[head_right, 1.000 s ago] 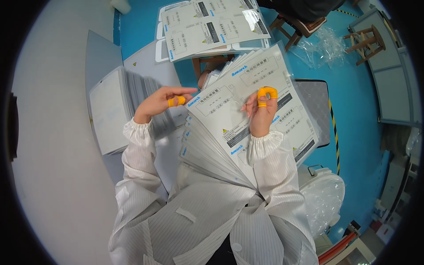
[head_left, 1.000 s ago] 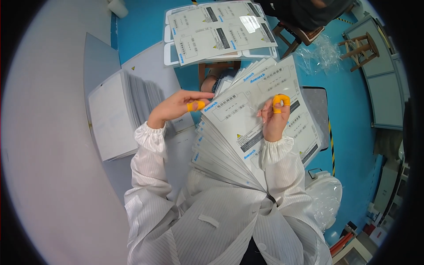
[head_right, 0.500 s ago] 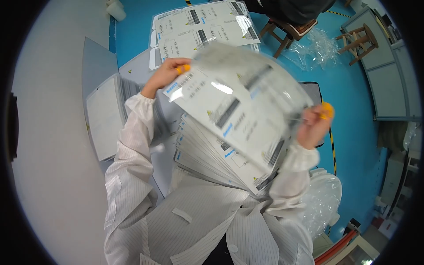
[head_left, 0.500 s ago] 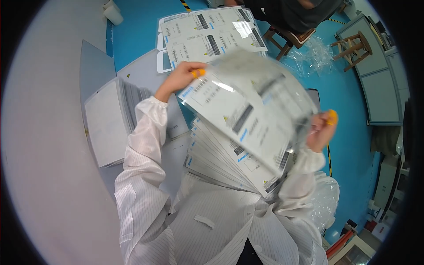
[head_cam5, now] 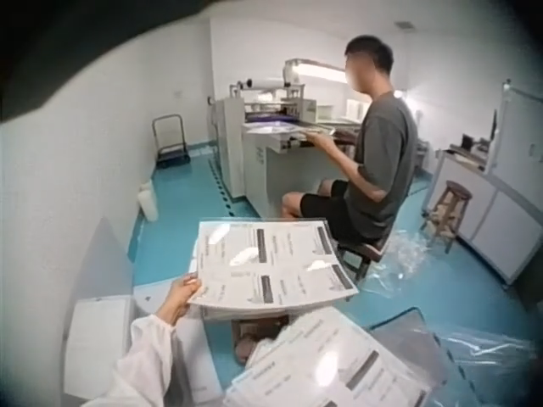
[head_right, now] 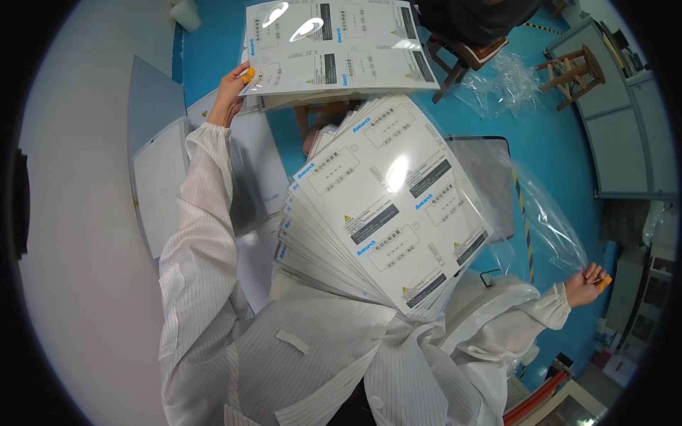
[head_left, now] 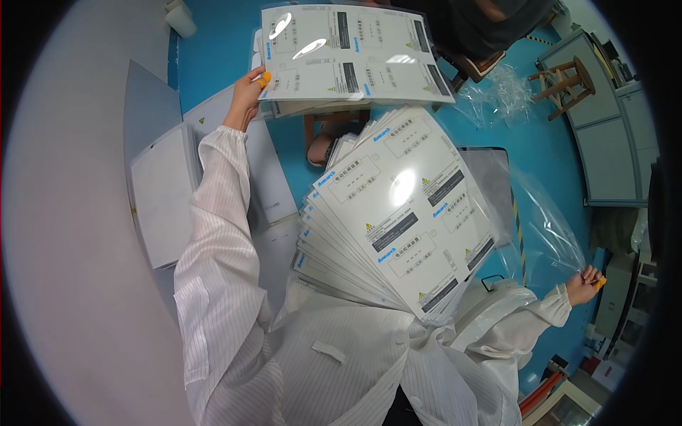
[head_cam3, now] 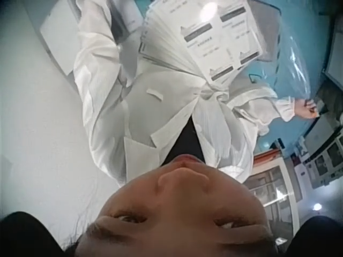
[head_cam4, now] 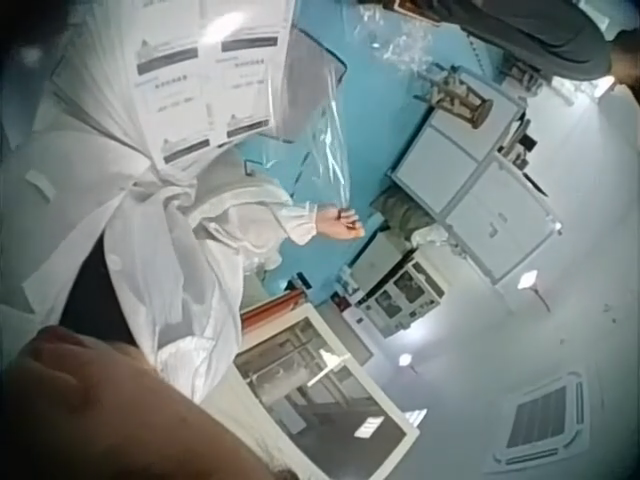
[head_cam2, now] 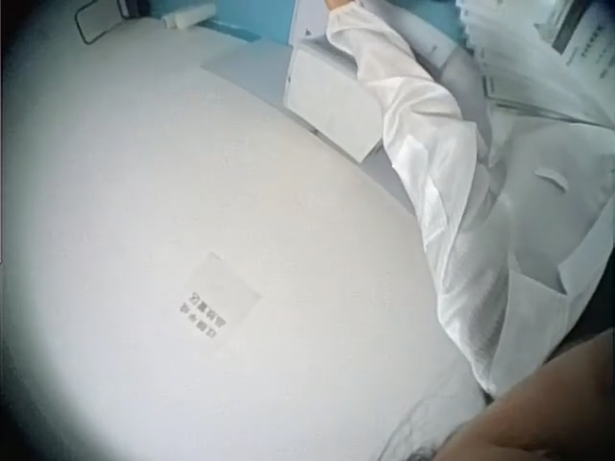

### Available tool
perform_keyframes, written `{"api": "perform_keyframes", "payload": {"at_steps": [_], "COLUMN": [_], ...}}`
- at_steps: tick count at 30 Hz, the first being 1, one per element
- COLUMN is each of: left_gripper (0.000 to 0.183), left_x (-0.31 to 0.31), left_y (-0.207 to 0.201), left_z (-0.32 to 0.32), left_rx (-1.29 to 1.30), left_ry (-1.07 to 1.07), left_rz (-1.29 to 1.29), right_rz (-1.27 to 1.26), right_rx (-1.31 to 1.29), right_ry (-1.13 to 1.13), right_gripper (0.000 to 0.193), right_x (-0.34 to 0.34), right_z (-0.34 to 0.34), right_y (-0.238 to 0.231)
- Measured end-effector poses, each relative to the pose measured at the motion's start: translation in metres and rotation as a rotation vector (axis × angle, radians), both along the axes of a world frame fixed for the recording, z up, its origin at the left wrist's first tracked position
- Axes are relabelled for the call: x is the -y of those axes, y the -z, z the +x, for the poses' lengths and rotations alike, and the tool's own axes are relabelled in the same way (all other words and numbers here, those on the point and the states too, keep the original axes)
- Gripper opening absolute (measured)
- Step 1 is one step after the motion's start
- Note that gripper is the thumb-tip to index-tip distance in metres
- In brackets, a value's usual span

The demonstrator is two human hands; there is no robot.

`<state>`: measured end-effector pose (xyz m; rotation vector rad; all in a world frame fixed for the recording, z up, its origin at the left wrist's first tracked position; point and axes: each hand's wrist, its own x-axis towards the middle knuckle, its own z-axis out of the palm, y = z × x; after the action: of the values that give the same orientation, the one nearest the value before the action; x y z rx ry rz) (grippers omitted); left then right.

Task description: Placing printed sheets into plastic protective sleeves in an industrial setting.

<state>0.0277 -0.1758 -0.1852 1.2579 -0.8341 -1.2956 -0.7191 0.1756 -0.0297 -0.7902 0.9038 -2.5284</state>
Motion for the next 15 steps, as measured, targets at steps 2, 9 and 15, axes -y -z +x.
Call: {"api": "perform_keyframes", "payload": {"at_steps": [2, 9, 15], "left_gripper": [0.032, 0.027, 0.028], "left_x": [0.004, 0.018, -0.007], "left_y": [0.010, 0.035, 0.009], "left_z": [-0.002, 0.004, -0.008], "left_rx": [-0.065, 0.146, 1.068], "left_ry": [-0.122, -0.240, -0.356], "left_rz": [-0.050, -0.019, -0.174], "right_rz": [0.009, 0.007, 0.030], "right_rx": [-0.040, -0.070, -0.140], "right_ry": [-0.039, -0.175, -0.434], "right_gripper": [0.027, 0.025, 0.020], "right_x": [-0.001, 0.023, 0.049], "right_z": [0.024, 0.110, 0.216], "right_y": [-0.007, -0.036, -0.051]}}
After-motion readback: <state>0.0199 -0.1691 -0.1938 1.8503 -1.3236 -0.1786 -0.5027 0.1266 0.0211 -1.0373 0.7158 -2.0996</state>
